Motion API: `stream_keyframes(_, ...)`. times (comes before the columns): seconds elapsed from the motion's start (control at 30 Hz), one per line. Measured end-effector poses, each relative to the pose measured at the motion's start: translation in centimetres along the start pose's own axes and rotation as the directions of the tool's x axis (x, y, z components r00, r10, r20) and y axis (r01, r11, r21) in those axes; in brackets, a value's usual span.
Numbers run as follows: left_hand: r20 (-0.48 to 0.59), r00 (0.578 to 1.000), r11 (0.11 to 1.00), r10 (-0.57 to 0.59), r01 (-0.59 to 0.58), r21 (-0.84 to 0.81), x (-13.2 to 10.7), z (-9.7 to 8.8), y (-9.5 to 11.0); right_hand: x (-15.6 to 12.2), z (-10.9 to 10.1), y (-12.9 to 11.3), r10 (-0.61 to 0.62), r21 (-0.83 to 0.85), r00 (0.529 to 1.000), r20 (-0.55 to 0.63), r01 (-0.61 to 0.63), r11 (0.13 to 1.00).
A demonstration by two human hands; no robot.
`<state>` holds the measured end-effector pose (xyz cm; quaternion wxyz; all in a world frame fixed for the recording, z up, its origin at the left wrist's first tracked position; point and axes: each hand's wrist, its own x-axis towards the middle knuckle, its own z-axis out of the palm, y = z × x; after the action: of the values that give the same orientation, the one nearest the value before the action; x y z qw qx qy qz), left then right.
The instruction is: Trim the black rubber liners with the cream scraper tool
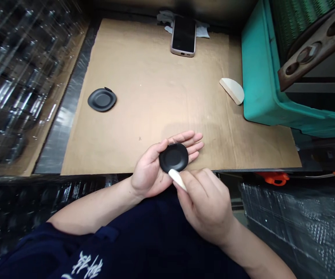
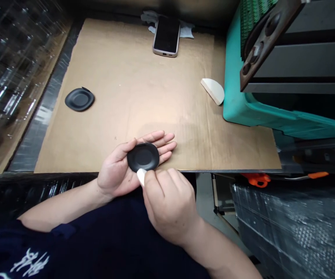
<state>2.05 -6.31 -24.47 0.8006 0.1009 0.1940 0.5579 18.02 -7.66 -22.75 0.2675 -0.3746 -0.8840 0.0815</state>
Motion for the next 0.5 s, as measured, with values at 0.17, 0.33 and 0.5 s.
stream_keyframes(0.17, 0.014, 0.995, 0.995, -0.096, 0.096, 0.028, -0.1, -0.2, 0.1, 1.5, -0.2, 2.5, 0.003, -0.062, 0.996, -0.094, -0.009, 0.998)
stream_keyframes(0.33, 0.028, 0.997, 0.997, -0.075, 0.074, 0.025, -0.1, -0.2, 0.2, 1.0, -0.1, 1.8, 0.045, -0.027, 0.995, -0.088, -0.047, 0.998)
stream_keyframes(0.5, 0.025, 0.999, 0.999, -0.026, 0.025, 0.048, -0.1, 0.1, 0.1, -0.1, 0.3, -0.1, 0.033, 0.082, 0.999, 0.002, -0.033, 0.996)
